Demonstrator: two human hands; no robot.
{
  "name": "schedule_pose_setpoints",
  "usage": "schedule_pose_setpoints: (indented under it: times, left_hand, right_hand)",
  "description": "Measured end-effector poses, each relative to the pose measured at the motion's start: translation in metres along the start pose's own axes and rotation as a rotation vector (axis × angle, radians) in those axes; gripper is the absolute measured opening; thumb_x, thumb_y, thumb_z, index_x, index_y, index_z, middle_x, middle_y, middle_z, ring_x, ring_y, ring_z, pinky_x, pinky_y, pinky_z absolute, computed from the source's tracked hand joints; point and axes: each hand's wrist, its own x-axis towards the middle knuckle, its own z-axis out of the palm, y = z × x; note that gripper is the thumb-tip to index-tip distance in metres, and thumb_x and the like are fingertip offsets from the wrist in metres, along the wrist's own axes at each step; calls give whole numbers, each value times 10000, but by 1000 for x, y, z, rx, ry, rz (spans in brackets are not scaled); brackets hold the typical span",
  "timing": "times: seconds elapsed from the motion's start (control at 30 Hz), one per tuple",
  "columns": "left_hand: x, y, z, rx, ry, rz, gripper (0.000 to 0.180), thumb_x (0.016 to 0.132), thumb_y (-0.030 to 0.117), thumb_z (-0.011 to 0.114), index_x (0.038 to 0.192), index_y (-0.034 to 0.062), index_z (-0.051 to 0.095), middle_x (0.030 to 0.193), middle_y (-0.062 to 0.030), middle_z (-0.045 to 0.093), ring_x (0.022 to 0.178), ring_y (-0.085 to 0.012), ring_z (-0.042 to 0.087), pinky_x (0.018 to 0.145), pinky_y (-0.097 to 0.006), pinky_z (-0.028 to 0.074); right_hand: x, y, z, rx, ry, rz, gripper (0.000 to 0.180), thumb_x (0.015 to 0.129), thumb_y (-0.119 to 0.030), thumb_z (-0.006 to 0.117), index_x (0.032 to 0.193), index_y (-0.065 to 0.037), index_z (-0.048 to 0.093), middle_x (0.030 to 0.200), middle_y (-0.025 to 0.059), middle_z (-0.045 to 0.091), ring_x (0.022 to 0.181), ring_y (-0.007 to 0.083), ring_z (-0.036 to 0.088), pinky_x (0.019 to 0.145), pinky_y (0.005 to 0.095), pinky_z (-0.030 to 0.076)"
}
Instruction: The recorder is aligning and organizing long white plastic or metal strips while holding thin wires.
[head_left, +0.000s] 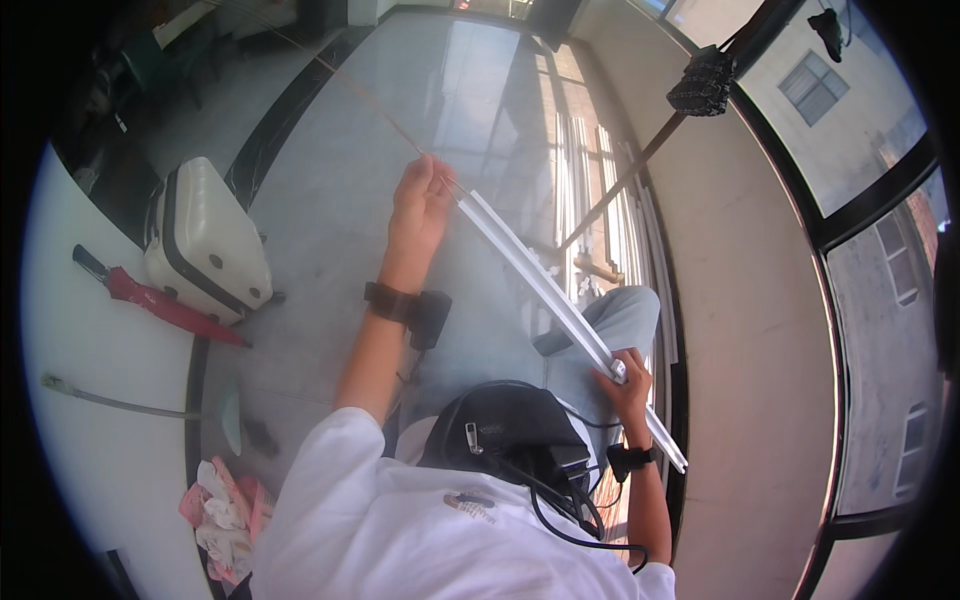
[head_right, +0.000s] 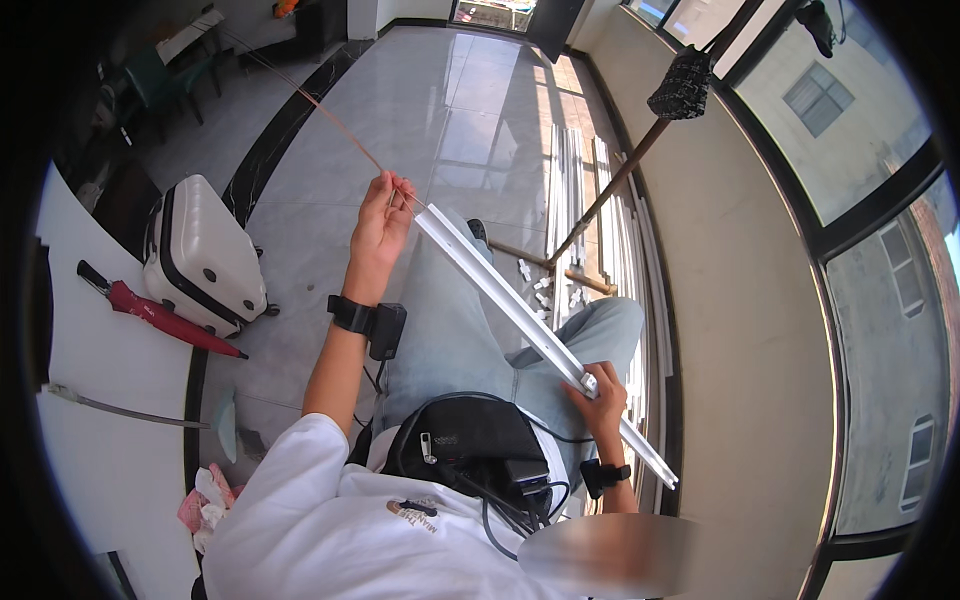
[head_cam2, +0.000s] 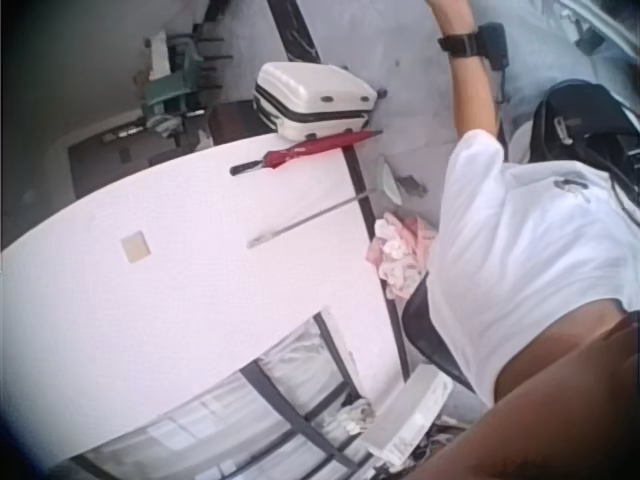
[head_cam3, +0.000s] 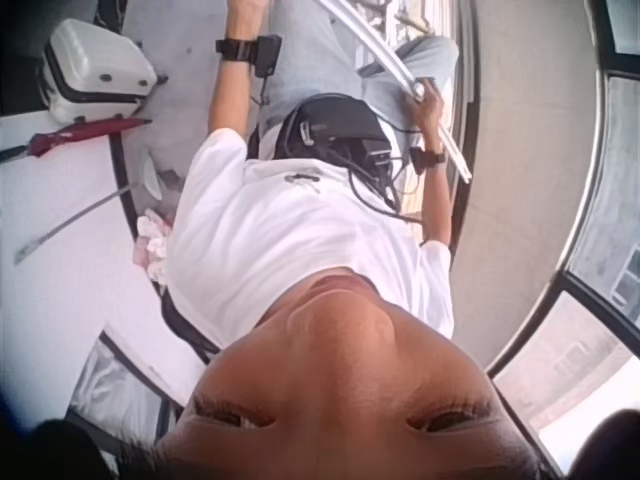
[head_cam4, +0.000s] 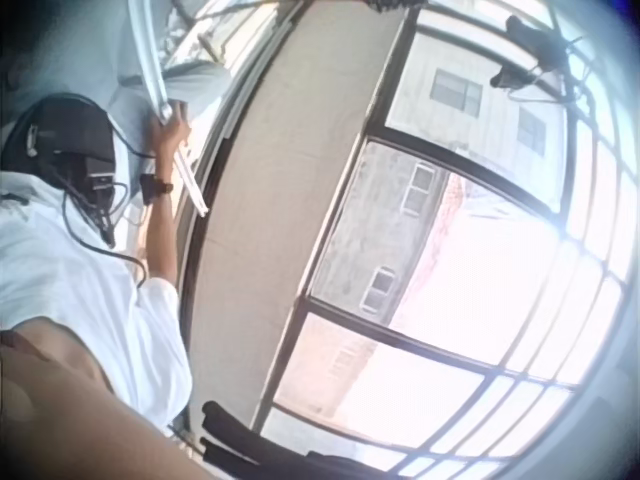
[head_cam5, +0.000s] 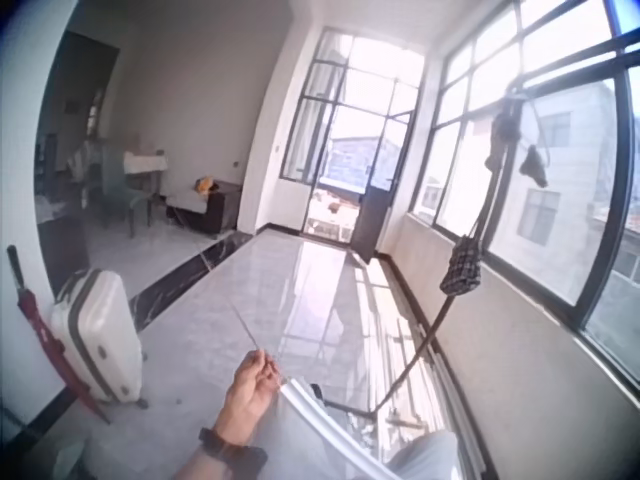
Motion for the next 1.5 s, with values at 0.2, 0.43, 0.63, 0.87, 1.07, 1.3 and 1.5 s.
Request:
schedule_pose_setpoints:
  times: [0.2,0.43,0.63,0.87,1.07,1.3,1.5]
  left_hand:
    - [38,32,9,251,66,226,79,926,79,621,895,19,579,894,-60,585,882,-172,555,878,-309,491]
    - [56,79,10,46,-12,221,91,934,100,616,918,14,591,886,-55,587,867,-164,550,862,-308,483]
    - [27,76,-30,218,-12,173,104,946,123,601,934,20,614,906,-42,607,865,-132,562,877,-290,478]
    - [-12,71,-53,292,120,114,91,963,123,582,975,36,558,990,-31,525,902,-118,493,943,-309,415]
    - [-27,65,-59,294,140,55,142,973,133,565,1031,6,542,1021,-53,502,955,-132,474,955,-302,421]
    - [-37,73,-74,279,115,25,212,972,159,574,1090,-10,523,1046,-68,493,995,-147,481,960,-297,436]
    - [-26,64,-71,327,174,58,167,939,143,618,1013,-1,577,956,-77,571,911,-170,554,875,-296,480]
  right_hand:
    - [0,-3,0,1,10,17,367,660,-208,842,903,-24,638,828,81,601,642,244,590,572,322,442]
    - [-1,2,-1,-69,-4,-70,347,660,-237,845,884,-56,650,833,64,607,679,283,635,588,359,488]
    - [2,-4,-30,-65,-138,-33,406,663,-273,845,967,-67,670,976,72,619,778,282,654,668,373,512]
    - [-47,73,-87,-132,-340,68,494,657,-322,845,1044,-78,658,1011,92,658,856,314,654,749,382,516]
    - [-116,137,-52,104,-412,239,332,776,-240,781,1007,-38,653,947,109,689,916,205,658,793,327,502]
    - [-119,132,2,78,-35,526,427,729,-139,716,1099,-53,521,840,151,632,779,283,629,716,352,484]
    - [-109,149,-16,-67,-181,358,338,742,-241,772,1000,-63,644,880,178,666,854,369,633,741,419,495]
